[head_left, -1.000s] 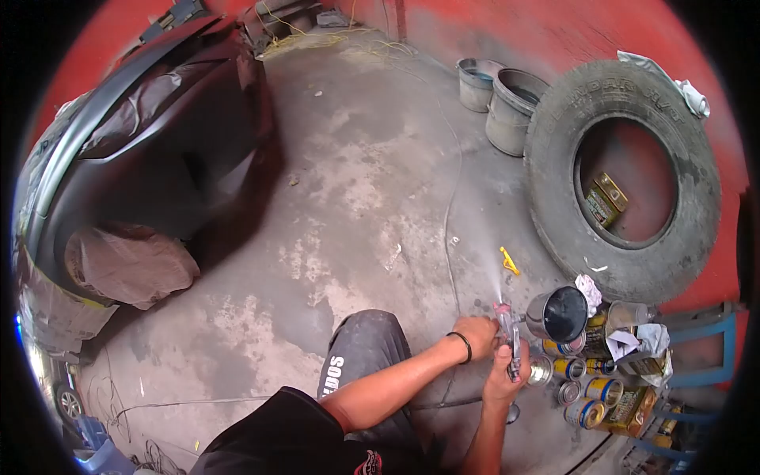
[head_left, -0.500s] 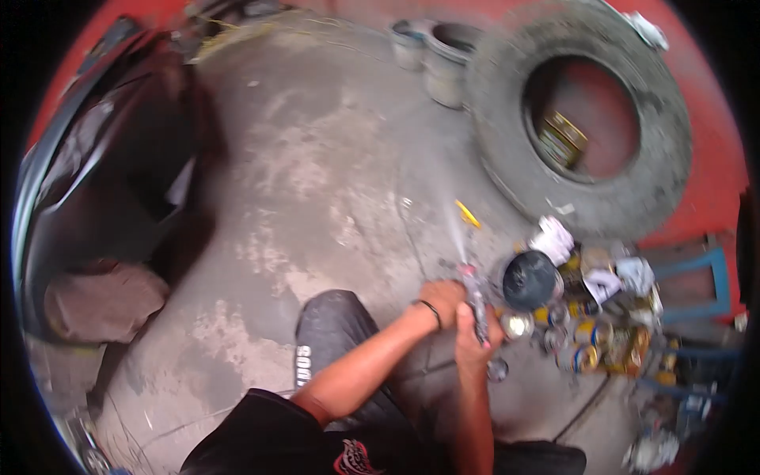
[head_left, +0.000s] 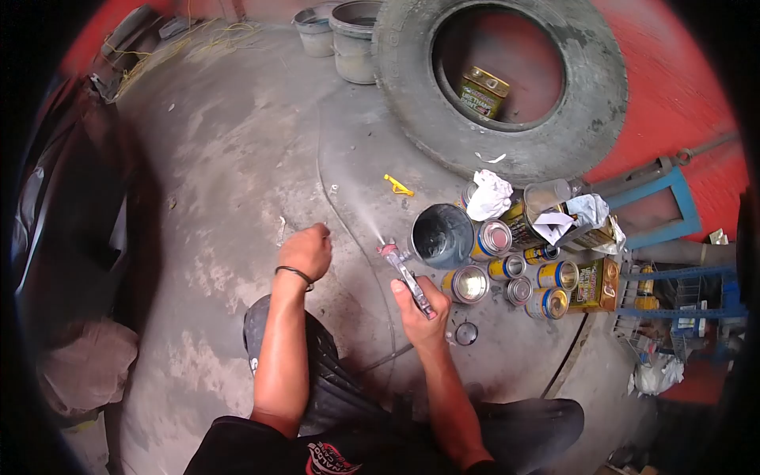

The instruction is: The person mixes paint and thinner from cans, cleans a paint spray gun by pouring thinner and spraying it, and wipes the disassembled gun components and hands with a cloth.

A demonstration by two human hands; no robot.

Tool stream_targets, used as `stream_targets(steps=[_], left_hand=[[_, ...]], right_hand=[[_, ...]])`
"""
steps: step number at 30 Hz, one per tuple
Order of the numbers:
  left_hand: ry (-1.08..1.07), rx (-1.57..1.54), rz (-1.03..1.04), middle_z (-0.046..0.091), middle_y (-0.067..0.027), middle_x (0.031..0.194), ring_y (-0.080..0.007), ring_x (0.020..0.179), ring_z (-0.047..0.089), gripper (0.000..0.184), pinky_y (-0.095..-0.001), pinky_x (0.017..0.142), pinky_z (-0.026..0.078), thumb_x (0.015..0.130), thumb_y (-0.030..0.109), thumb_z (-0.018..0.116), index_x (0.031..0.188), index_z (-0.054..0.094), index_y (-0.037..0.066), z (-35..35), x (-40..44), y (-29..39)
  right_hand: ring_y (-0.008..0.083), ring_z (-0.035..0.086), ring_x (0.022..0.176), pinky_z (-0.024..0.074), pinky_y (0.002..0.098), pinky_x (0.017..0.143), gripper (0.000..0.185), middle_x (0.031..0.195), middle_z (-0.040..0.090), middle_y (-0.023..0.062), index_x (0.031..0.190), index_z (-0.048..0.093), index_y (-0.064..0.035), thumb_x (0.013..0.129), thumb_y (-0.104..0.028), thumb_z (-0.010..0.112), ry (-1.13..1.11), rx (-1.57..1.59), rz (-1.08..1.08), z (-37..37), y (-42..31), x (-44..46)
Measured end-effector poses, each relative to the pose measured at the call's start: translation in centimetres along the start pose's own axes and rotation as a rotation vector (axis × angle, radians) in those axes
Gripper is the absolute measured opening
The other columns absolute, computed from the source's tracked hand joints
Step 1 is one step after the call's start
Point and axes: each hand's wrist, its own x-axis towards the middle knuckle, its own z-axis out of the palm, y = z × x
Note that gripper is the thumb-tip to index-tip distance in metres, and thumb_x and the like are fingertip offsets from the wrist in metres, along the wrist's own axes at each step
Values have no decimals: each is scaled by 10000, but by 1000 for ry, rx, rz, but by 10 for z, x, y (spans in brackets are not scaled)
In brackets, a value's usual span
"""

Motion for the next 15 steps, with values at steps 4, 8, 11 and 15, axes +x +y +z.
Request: stream_targets(steps=[4, 8, 11, 15], left_hand=[[-53, -35, 46, 763, -247, 1100, -439, 1072, 722, 297, -531, 941, 572, 1006, 241, 574, 1167, 763, 77, -5, -6, -16], [-101, -89, 74, 761, -251, 1113, -439, 1086, 719, 310, -522, 960, 563, 1023, 251, 562, 1176, 762, 71, -8, -18, -22], [-140, -103, 57, 762, -247, 1112, -438, 1096, 715, 329, -519, 963, 559, 1033, 275, 552, 1183, 761, 70, -19, -22, -13], [-245, -197, 111, 760, -248, 1114, -443, 1093, 712, 363, -521, 953, 553, 1041, 320, 543, 1188, 758, 67, -16, -23, 4]], right_hand=[[277, 571, 511, 461, 423, 542, 401, 594, 586, 162, 776, 686, -22, 934, -353, 847, 74, -40, 104, 5, 26, 13], [288, 579, 515, 466, 435, 543, 425, 597, 586, 174, 766, 678, -22, 937, -375, 842, 51, -13, 159, 22, 19, 27], [295, 588, 520, 470, 442, 544, 442, 600, 590, 181, 759, 672, -19, 940, -387, 837, 25, -12, 81, 29, 13, 25], [324, 648, 553, 490, 446, 560, 446, 620, 620, 191, 765, 679, -11, 948, -389, 829, 62, -37, 110, 25, 36, 29]])
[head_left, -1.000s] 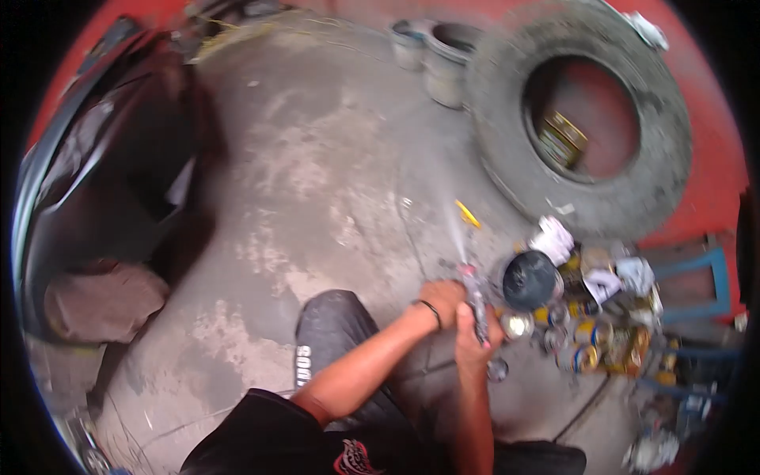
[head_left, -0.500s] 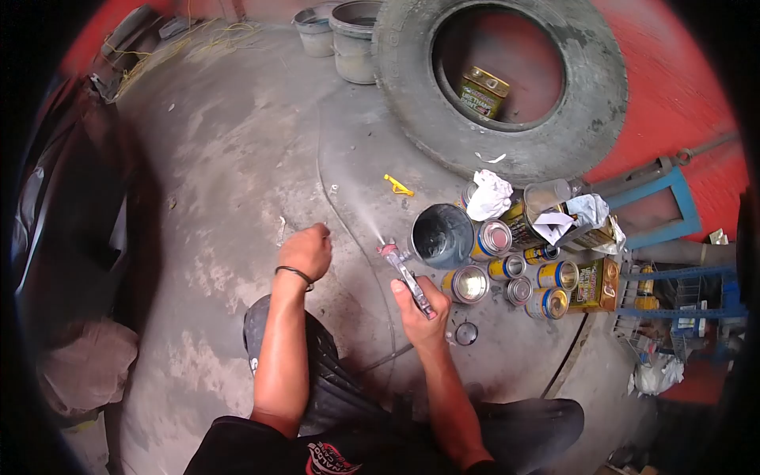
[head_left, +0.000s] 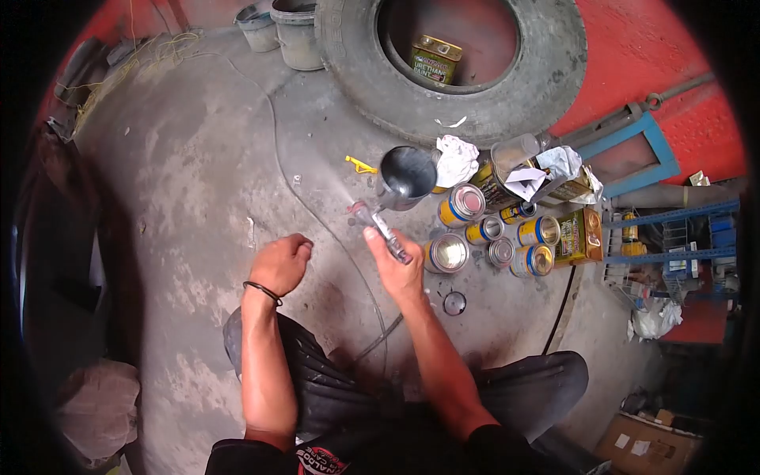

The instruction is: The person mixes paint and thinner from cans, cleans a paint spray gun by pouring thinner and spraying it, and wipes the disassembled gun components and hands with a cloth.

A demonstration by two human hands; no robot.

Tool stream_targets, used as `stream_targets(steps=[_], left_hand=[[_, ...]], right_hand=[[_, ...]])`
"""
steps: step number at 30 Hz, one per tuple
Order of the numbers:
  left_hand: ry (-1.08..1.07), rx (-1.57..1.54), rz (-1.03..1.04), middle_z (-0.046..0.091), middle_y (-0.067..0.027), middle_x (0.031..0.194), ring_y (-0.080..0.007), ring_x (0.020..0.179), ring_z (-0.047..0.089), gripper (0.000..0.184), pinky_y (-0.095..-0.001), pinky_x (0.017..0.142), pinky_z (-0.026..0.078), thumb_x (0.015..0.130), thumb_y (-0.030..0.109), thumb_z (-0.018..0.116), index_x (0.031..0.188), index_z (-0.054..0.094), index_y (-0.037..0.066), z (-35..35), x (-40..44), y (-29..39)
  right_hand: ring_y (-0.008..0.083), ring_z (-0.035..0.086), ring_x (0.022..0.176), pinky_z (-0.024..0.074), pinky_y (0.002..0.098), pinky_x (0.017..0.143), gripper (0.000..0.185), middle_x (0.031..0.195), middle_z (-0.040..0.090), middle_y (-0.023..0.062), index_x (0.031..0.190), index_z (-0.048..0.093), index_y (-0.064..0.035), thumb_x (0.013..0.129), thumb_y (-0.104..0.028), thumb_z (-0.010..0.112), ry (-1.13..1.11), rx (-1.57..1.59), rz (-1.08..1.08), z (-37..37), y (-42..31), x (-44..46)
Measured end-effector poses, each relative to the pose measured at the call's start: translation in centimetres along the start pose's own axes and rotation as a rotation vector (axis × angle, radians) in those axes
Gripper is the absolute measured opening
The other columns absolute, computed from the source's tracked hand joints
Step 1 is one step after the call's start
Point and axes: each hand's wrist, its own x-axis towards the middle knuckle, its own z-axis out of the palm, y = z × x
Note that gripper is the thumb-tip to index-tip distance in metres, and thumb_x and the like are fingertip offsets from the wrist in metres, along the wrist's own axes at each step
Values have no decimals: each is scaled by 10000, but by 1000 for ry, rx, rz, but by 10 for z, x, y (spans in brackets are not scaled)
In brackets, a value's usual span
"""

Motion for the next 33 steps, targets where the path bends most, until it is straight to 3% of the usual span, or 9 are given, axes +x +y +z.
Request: stream_targets(steps=[4, 7, 10, 15, 22, 26, 27, 30, 33], left_hand=[[-47, -72, 39, 761, -252, 1087, -445, 1046, 713, 416, -501, 929, 550, 1071, 378, 536, 1167, 746, 31, 3, 1, 13], [-103, -158, 13, 796, -148, 1090, -258, 989, 724, 502, -384, 933, 558, 1114, 419, 513, 1251, 733, -11, 3, 6, 19], [-131, -451, 39, 788, -135, 1095, -230, 976, 699, 656, -372, 925, 550, 1136, 556, 452, 1288, 714, -26, 16, 6, 28], [-170, -856, -90, 722, -127, 1301, -253, 1144, 698, 881, -400, 971, 535, 1071, 778, 345, 1427, 638, 27, 21, -1, 58], [-244, -1165, -108, 684, -120, 1393, -287, 1270, 651, 1040, -473, 1115, 471, 967, 907, 361, 1505, 586, 46, 16, 22, 61], [-135, -1197, -131, 740, -18, 1124, -179, 1077, 671, 760, -433, 969, 509, 990, 784, 551, 1239, 723, 88, 16, 40, 59], [-120, -1298, -86, 723, 16, 1013, -132, 962, 658, 516, -355, 878, 514, 1004, 612, 690, 1112, 736, 109, 14, 43, 60], [-47, -1452, -5, 690, 35, 912, -92, 805, 623, 357, -258, 736, 497, 1005, 461, 759, 1027, 741, 105, 20, 50, 60], [-63, -1614, -27, 725, -22, 1102, -155, 1022, 682, 350, -322, 932, 544, 984, 335, 790, 1200, 718, 69, 27, 57, 48]], right_hand=[[369, 679, 586, 501, 452, 570, 424, 649, 655, 202, 790, 707, -12, 953, -386, 823, 5, 22, 17, 2, -13, 0], [372, 688, 604, 503, 464, 574, 428, 660, 661, 199, 802, 709, -19, 949, -404, 825, -4, -23, 59, 0, -13, -2], [377, 689, 608, 501, 467, 572, 442, 653, 653, 197, 785, 695, -19, 943, -409, 831, 13, -41, 42, 0, -14, 1], [386, 745, 678, 552, 479, 583, 341, 705, 718, 149, 960, 652, -84, 942, -374, 831, 50, 27, -66, 20, -18, 4], [419, 751, 719, 561, 517, 629, 348, 753, 733, 174, 1020, 638, -85, 960, -386, 802, 65, -8, 41, 52, -37, 19], [488, 732, 778, 545, 574, 652, 239, 805, 731, 232, 1113, 630, -94, 981, -272, 717, 94, -109, -42, 74, -39, 28], [509, 723, 808, 543, 593, 678, 237, 833, 729, 252, 1172, 609, -99, 974, -210, 676, 77, -96, -70, 77, -36, 28], [514, 718, 862, 543, 603, 723, 272, 908, 730, 266, 1200, 594, -89, 964, -193, 681, 6, -101, -63, 75, -45, 31], [531, 671, 1044, 561, 590, 844, 430, 1403, 576, 238, 1301, 571, -36, 913, -166, 703, -129, -172, -173, 68, -42, 34]])
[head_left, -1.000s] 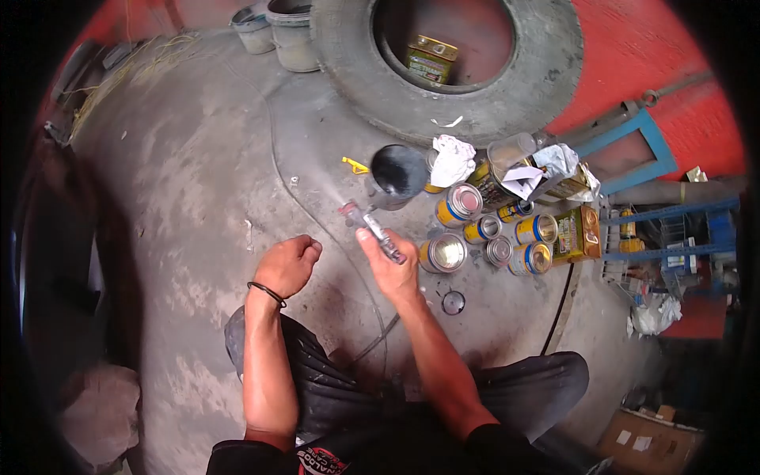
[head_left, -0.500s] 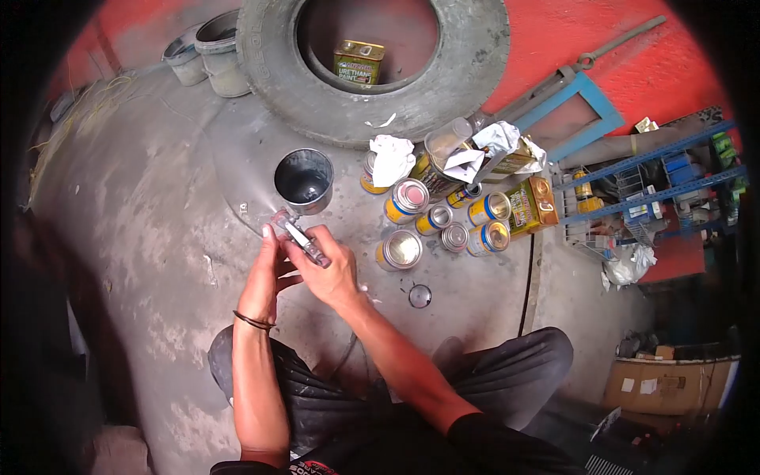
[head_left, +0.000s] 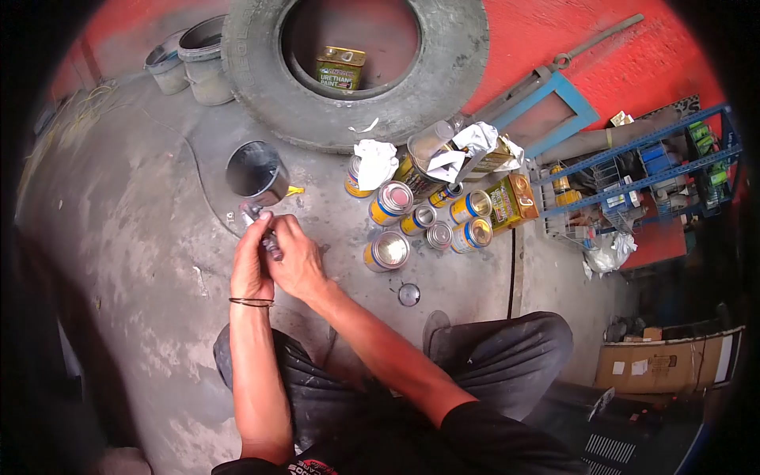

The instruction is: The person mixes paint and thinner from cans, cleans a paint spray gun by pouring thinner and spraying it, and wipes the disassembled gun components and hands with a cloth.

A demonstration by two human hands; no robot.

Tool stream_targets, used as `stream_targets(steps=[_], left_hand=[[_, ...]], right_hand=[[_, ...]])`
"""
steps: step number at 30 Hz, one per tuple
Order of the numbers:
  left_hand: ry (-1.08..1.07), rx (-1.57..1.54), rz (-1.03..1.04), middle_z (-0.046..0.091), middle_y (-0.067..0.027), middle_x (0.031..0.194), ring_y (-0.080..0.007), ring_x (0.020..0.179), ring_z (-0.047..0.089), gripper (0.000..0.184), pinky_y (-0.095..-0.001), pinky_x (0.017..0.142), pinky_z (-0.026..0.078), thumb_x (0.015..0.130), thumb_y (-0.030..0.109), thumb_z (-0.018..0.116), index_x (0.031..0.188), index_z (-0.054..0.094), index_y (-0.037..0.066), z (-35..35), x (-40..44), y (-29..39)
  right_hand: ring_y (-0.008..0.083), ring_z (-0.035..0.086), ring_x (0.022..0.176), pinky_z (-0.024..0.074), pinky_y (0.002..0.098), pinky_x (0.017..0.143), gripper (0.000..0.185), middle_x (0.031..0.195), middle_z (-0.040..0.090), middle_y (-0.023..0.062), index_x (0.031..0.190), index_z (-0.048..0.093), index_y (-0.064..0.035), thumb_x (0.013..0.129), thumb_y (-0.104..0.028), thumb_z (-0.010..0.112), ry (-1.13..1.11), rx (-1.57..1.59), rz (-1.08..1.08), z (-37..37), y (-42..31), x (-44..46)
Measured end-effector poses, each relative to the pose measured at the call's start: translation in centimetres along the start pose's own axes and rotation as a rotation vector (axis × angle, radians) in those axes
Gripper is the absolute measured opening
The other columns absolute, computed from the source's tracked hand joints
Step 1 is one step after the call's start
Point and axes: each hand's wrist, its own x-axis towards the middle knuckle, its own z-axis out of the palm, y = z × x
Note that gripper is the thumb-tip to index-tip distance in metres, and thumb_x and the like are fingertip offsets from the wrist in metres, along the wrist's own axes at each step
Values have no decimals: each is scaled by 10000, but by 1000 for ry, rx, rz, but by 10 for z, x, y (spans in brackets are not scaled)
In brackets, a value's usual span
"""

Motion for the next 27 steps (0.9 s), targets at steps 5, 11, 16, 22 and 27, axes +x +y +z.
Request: stream_targets(steps=[5, 11, 16, 22, 27], left_hand=[[126, -51, 68, 675, -11, 1094, -127, 906, 632, 472, -269, 777, 513, 918, 250, 785, 1319, 642, 45, -8, 4, -1], [306, 90, 74, 659, -45, 1366, -294, 1116, 698, 641, -392, 860, 511, 845, 399, 790, 1404, 640, 125, -2, 8, 10], [298, 97, 120, 670, -41, 1315, -303, 1125, 686, 664, -367, 804, 486, 853, 436, 786, 1422, 626, 134, 7, 6, 5], [271, 110, 161, 646, -84, 1353, -340, 1155, 655, 601, -385, 813, 501, 942, 456, 721, 1431, 613, 124, 34, -22, -2], [337, 178, 209, 633, -118, 1446, -332, 1186, 647, 709, -390, 839, 536, 947, 486, 690, 1518, 572, 83, 66, -55, -8]], right_hand=[[469, 621, 1247, 537, 547, 1017, 649, 1565, 451, 193, 1477, 506, -22, 922, -281, 720, -234, -121, -301, -33, -3, 2], [339, 756, 1077, 592, 454, 947, 508, 1160, 789, 158, 1307, 742, -102, 961, -474, 727, -432, -498, -284, -210, 87, 30], [380, 764, 994, 587, 493, 907, 367, 1035, 797, 184, 1187, 790, -113, 992, -414, 707, 1, -814, 219, -442, 177, 63], [401, 726, 1128, 555, 506, 994, 518, 1200, 763, 209, 1335, 682, -90, 976, -457, 743, 337, -968, 434, -584, 340, 77], [415, 694, 1192, 531, 509, 1033, 542, 1277, 731, 225, 1382, 656, -115, 954, -424, 776, 387, -1037, 267, -595, 422, 104]])
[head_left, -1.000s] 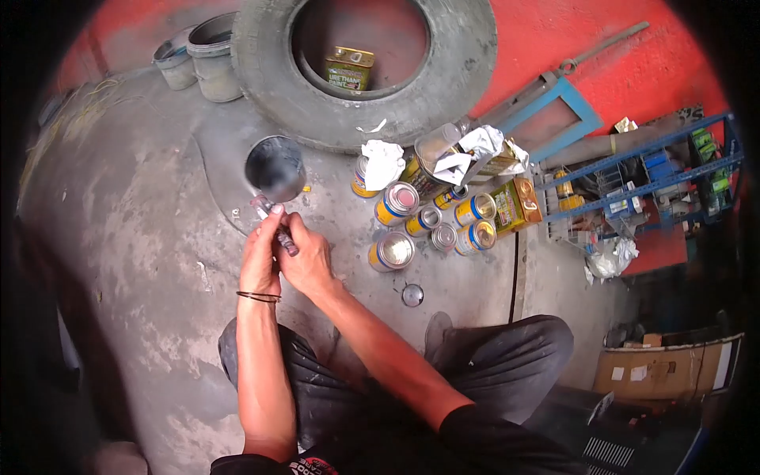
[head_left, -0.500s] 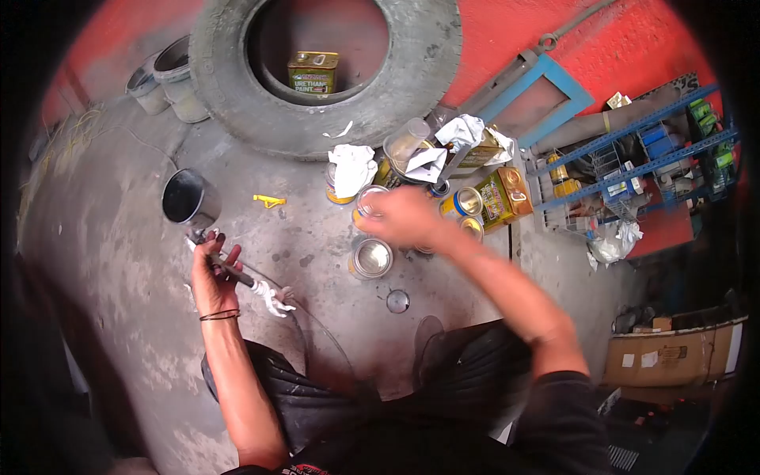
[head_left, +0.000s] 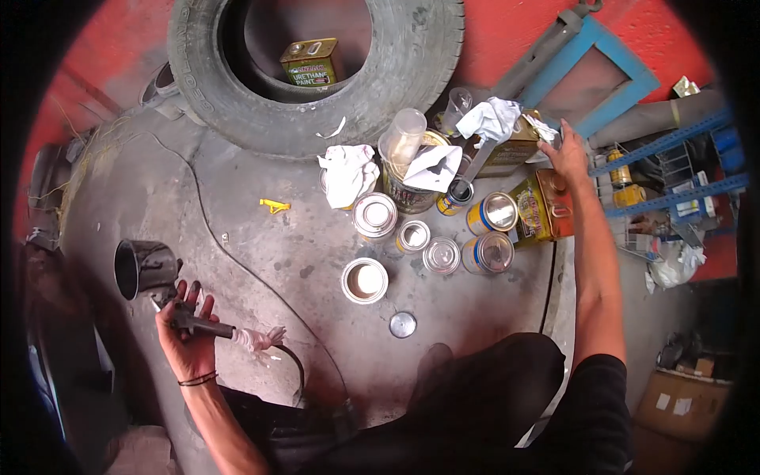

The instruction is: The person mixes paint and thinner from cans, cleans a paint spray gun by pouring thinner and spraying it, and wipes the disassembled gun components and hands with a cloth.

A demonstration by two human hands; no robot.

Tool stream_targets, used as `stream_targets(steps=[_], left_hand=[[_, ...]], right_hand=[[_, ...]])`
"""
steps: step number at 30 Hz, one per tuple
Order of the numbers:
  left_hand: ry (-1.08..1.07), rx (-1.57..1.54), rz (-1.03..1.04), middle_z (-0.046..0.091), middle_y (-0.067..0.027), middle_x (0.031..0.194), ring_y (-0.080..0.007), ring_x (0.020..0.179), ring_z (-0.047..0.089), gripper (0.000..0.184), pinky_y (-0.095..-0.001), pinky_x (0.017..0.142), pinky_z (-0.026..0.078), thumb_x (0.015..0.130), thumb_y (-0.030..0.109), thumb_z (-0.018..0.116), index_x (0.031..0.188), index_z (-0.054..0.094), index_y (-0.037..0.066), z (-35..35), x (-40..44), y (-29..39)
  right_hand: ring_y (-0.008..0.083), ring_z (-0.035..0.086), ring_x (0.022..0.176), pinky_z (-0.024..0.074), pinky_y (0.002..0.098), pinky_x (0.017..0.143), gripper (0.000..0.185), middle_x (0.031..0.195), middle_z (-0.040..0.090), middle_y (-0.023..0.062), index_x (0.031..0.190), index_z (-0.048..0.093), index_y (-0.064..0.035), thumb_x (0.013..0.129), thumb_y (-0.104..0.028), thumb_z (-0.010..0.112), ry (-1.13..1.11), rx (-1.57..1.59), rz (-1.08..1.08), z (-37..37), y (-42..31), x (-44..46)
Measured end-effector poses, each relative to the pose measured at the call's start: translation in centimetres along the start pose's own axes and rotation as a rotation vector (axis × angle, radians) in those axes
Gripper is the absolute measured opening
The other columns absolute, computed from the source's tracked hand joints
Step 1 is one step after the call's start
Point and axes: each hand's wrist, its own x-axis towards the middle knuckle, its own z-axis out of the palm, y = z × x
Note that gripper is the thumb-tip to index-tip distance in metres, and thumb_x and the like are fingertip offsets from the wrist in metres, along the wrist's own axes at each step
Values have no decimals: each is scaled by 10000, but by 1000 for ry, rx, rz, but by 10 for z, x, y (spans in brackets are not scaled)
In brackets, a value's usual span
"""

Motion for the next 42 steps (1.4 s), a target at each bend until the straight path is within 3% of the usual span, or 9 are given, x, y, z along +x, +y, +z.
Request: stream_targets(steps=[3, 7, 10, 20, 25, 30, 32, 39, 42], left_hand=[[29, 35, 23, 629, -122, 1451, -337, 1200, 640, 692, -396, 845, 539, 953, 477, 681, 1512, 575, 83, 6, -10, 1], [73, 34, 13, 633, -116, 1446, -342, 1204, 645, 681, -404, 845, 548, 959, 465, 691, 1513, 571, 89, 14, -13, 0], [53, 35, -6, 635, -108, 1446, -334, 1200, 652, 685, -392, 831, 551, 961, 466, 694, 1522, 564, 96, 11, -11, -4], [-6, 81, 0, 647, -64, 1406, -236, 1083, 650, 691, -345, 799, 475, 946, 530, 701, 1504, 577, 142, -18, 33, -26], [119, 135, 3, 695, -35, 1243, -198, 983, 636, 607, -320, 756, 454, 926, 455, 725, 1430, 601, 139, -14, 30, -22], [208, 241, 157, 720, -66, 1246, -172, 983, 670, 515, -304, 768, 489, 959, 322, 662, 1395, 608, 54, -45, 43, -22], [240, 327, 218, 723, -61, 1233, -157, 986, 674, 442, -307, 788, 504, 943, 258, 649, 1329, 645, 41, -61, 43, -18], [282, 358, 339, 627, -22, 843, -116, 718, 555, 320, -279, 668, 477, 939, 239, 653, 1147, 678, -4, -78, 25, -4], [254, 339, 172, 672, -60, 860, -142, 754, 621, 343, -305, 705, 506, 973, 251, 619, 1168, 696, -20, -85, 13, 2]], right_hand=[[469, 707, 1072, 545, 535, 962, 416, 1106, 745, 275, 1271, 702, -87, 1006, -407, 689, -284, 32, 10, 26, 32, 32], [453, 739, 911, 595, 518, 801, 343, 1054, 759, 257, 1177, 686, -22, 1077, -336, 592, 88, 292, 150, 24, 63, 48], [345, 773, 887, 653, 461, 748, 307, 1116, 764, 176, 1245, 651, -33, 1134, -283, 512, 33, 1126, 576, -14, 72, 53], [261, 753, 1141, 664, 402, 931, 387, 1357, 700, 168, 1499, 526, -22, 1128, -113, 459, -256, 1840, 371, -225, -14, -12], [118, 629, 1094, 511, 292, 958, 284, 1184, 671, 15, 1360, 622, -61, 1110, -191, 585, -434, 1097, 202, -287, -96, -138], [165, 573, 778, 489, 301, 710, 154, 905, 644, 73, 1164, 675, 3, 1060, -96, 619, -751, 515, -169, -294, -124, -263], [419, 548, 1399, 419, 539, 1207, 643, 1492, 593, 243, 1578, 495, -47, 1054, -384, 651, -838, 248, -262, -313, -161, -281], [436, 592, 1369, 445, 481, 1149, 679, 1551, 558, 291, 1597, 448, 11, 1078, -396, 614, -1057, -171, -57, -326, -231, -246], [206, 588, 805, 506, 327, 762, 156, 901, 625, 112, 1179, 637, -5, 1056, -90, 591, -866, 187, -322, -311, -255, -232]])
